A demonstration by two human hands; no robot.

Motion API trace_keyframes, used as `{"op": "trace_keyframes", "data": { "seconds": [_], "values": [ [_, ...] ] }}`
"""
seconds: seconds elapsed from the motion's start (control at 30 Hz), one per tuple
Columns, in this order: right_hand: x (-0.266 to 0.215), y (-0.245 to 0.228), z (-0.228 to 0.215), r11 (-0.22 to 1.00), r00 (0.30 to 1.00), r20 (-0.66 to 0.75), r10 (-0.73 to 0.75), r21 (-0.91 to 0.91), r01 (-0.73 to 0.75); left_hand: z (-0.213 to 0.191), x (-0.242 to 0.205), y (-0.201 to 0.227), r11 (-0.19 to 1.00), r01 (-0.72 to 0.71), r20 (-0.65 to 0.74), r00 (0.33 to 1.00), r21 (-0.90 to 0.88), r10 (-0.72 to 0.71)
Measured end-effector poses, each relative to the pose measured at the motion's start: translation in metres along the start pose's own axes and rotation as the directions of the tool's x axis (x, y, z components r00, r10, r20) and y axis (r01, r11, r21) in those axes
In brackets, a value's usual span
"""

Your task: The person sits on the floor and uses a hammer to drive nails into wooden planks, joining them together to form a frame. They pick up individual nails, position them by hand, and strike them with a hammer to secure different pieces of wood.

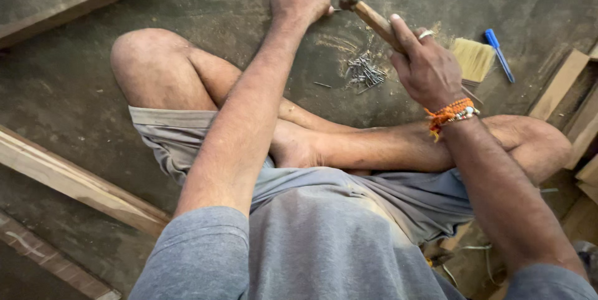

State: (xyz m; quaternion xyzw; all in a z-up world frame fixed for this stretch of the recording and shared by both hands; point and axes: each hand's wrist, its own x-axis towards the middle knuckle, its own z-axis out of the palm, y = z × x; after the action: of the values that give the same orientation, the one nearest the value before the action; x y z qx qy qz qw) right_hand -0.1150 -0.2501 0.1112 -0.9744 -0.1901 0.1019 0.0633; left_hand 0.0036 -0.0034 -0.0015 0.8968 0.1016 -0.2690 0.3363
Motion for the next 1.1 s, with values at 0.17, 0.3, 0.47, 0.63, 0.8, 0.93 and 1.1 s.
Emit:
{"op": "trace_keyframes", "data": {
  "seconds": [0.17, 0.3, 0.47, 0.63, 0.8, 0.93, 1.1],
  "values": [
    [-0.001, -0.006, -0.001, 0.998, 0.998, 0.028, 0.054, 0.011, -0.054, -0.001, -0.005, -0.004, 0.998, -0.064, -0.112, 0.992, 0.024, 0.066],
    [0.01, -0.005, -0.006, 0.969, 0.951, 0.19, 0.243, -0.016, -0.245, -0.01, -0.008, 0.002, 0.997, -0.051, -0.067, 0.996, 0.054, 0.055],
    [0.001, -0.005, -0.018, 0.985, 0.991, -0.007, 0.135, 0.105, -0.134, -0.011, -0.013, 0.003, 0.996, -0.064, -0.083, 0.994, 0.064, 0.069],
    [-0.003, -0.007, -0.014, 0.884, 0.963, 0.107, 0.249, 0.381, -0.271, -0.007, -0.008, -0.002, 0.994, -0.092, -0.089, 0.991, 0.063, 0.098],
    [-0.003, -0.003, -0.007, 0.165, 0.77, 0.523, 0.365, 0.778, -0.606, -0.005, -0.006, -0.009, 0.991, -0.131, -0.115, 0.984, 0.023, 0.132],
    [-0.039, -0.01, -0.01, 0.438, 0.814, 0.324, 0.483, 0.715, -0.545, -0.006, -0.004, -0.012, 0.992, -0.123, -0.045, 0.991, -0.015, 0.122],
    [-0.043, -0.026, 0.0, 0.933, 0.919, -0.202, 0.338, 0.201, -0.299, 0.0, 0.002, -0.021, 0.993, -0.107, 0.013, 0.994, -0.056, 0.108]
  ]
}}
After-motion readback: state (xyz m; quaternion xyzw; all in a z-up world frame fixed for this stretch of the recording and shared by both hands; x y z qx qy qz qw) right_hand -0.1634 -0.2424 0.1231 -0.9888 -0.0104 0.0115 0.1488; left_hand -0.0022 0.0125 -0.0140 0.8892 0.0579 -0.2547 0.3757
